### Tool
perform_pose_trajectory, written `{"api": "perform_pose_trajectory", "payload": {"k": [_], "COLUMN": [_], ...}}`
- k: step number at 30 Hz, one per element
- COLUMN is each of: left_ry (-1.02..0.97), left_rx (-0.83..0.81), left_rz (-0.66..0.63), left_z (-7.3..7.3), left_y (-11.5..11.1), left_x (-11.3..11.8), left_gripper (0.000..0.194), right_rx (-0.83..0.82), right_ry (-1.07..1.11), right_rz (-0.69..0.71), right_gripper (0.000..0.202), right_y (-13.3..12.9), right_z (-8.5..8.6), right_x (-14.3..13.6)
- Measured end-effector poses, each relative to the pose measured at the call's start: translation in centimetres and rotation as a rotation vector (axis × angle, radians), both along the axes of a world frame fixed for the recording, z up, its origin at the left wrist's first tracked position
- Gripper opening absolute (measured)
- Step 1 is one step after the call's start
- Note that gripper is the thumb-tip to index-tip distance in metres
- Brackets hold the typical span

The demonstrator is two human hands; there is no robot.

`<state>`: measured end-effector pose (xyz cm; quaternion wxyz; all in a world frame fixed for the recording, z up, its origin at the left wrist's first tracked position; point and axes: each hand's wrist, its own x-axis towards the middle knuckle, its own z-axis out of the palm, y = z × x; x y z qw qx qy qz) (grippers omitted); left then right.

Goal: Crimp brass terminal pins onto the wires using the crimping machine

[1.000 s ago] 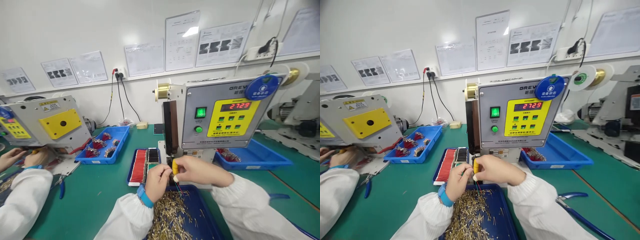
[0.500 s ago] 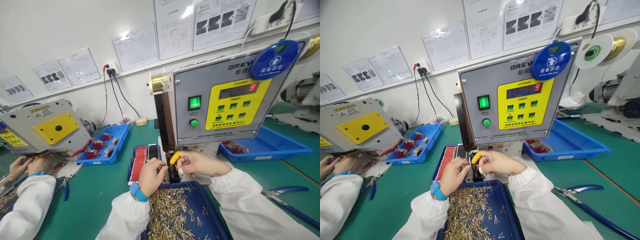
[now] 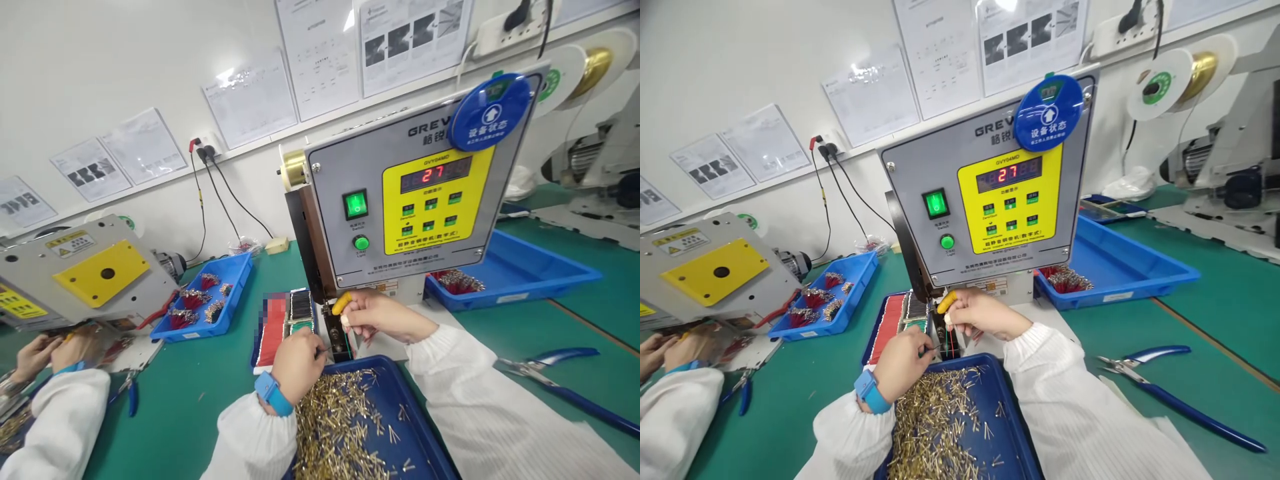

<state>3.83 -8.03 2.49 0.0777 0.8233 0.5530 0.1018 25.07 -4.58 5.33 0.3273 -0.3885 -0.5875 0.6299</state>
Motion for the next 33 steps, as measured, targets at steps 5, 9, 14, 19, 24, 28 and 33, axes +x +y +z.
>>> {"api": "perform_pose_trajectory", "payload": {"k": [5,9,14,19,24,28,33], "left_ry": [-0.088,-0.312,-0.496,-0.541,-0.435,-0.204,-0.053], "left_rx": [0.009,-0.022,-0.044,0.051,0.211,0.219,0.192], "left_rz": [0.007,0.039,0.09,0.129,0.121,0.141,0.136], "left_z": [0.0,0.2,0.3,-0.2,-0.3,0.8,1.3], "left_y": [-0.1,0.1,0.3,0.5,1.8,4.5,7.2], "left_x": [0.0,-0.2,-0.4,-0.7,-2.0,-3.2,-3.4], "left_gripper": [0.017,0.015,0.013,0.01,0.012,0.017,0.02], "right_rx": [-0.023,-0.03,-0.021,0.096,0.166,0.162,0.146], "right_ry": [0.022,0.058,0.056,0.058,0.036,-0.003,-0.009], "right_rz": [0.042,0.038,0.0,-0.08,-0.161,-0.202,-0.255], "right_gripper": [0.018,0.023,0.027,0.024,0.02,0.018,0.016], "right_y": [-0.1,-0.1,0.1,0.8,1.0,0.9,0.9], "right_z": [0.5,0.6,-0.1,-1.1,-1.7,-1.8,-1.9], "right_x": [0.4,0.4,0.0,-0.9,-1.6,-1.9,-1.9]}}
